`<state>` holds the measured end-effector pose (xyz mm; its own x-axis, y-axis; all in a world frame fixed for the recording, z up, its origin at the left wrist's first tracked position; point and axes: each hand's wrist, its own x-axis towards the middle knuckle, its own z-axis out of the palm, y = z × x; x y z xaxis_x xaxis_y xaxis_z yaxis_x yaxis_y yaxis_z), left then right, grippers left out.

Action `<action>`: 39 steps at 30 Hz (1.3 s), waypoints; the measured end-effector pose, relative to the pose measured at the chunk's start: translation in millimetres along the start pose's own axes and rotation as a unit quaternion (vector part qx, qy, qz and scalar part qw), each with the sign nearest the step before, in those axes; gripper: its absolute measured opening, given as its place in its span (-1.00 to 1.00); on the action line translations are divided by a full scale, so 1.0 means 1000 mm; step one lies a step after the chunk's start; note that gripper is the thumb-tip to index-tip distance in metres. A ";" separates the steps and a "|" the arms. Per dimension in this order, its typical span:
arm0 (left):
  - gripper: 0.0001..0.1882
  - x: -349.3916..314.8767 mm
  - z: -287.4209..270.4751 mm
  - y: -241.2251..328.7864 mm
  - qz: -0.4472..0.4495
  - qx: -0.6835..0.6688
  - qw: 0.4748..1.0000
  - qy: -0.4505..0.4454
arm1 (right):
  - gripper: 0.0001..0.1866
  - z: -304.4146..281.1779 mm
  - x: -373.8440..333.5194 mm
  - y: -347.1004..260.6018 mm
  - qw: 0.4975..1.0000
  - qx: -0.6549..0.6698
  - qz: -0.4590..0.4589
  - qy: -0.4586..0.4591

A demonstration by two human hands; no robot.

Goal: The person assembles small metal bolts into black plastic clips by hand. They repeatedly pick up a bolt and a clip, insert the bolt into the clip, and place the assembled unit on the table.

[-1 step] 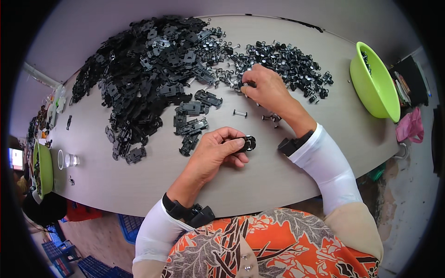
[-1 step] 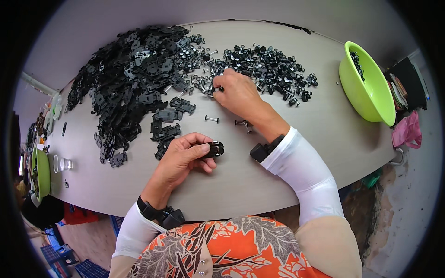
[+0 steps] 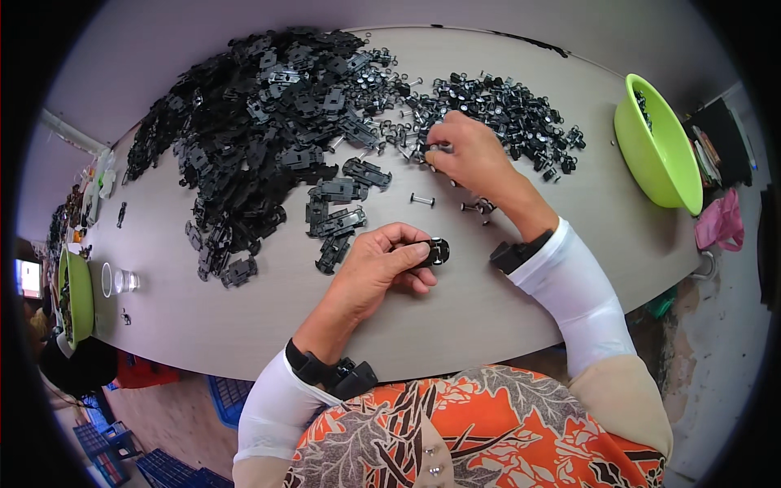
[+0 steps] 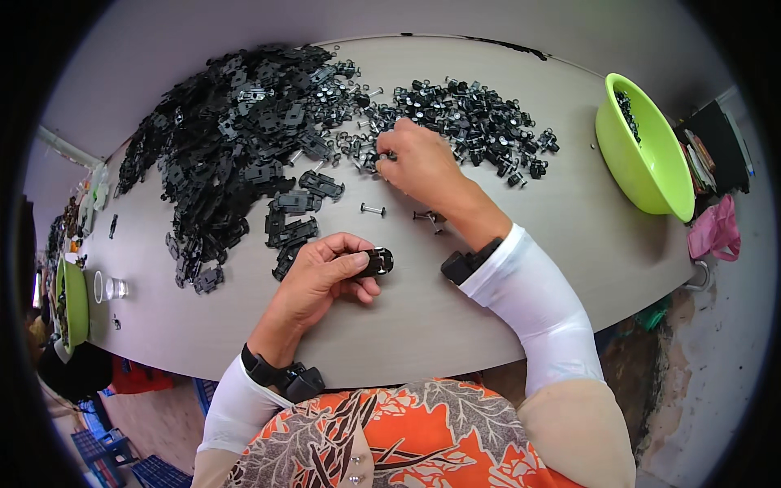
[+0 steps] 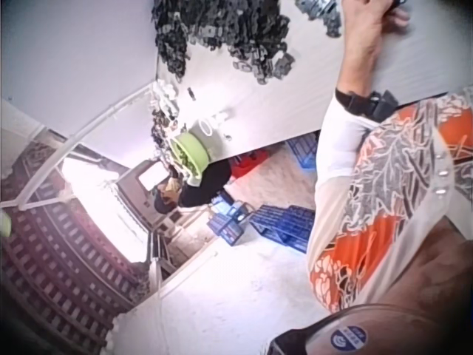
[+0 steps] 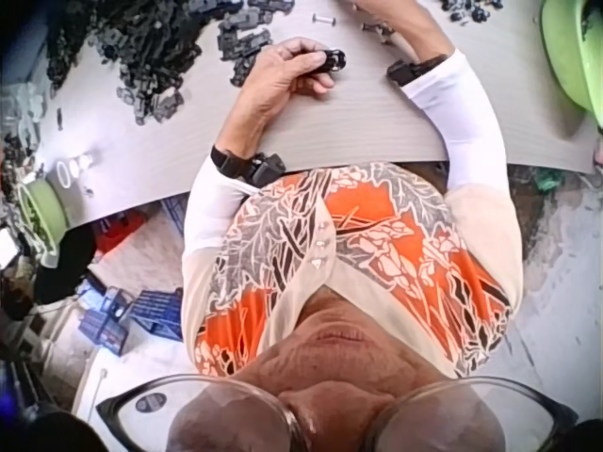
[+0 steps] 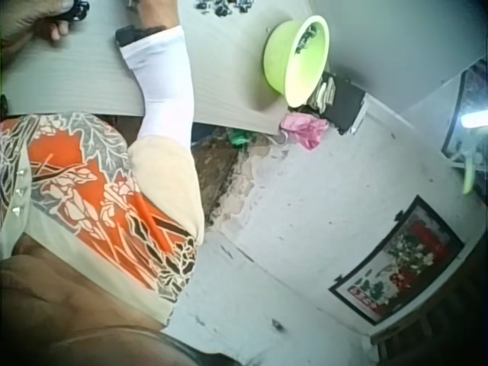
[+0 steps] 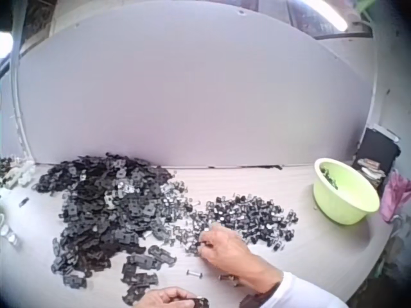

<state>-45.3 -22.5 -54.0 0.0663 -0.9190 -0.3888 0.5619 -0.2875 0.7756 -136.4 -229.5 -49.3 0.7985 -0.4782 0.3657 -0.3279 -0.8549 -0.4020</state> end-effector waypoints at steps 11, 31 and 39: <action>-0.78 -0.001 -0.009 0.001 0.066 -0.020 0.995 0.078 | -0.93 -0.067 -0.086 -0.051 0.946 -0.118 -0.165 -0.251; -0.59 0.000 -0.010 0.004 0.011 -0.047 0.997 0.063 | -0.92 -0.036 -0.096 -0.048 0.979 0.101 -0.112 -0.140; -0.55 0.001 -0.011 -0.001 -0.051 -0.218 0.971 -0.079 | -0.86 -0.023 -0.089 -0.066 0.974 0.150 -0.168 -0.027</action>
<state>-36.8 -20.3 -61.2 -0.1152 -0.9316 -0.3448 0.8572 -0.2686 0.4393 -197.5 -135.1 -36.2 0.8637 -0.1636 0.4767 0.1119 -0.8600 -0.4978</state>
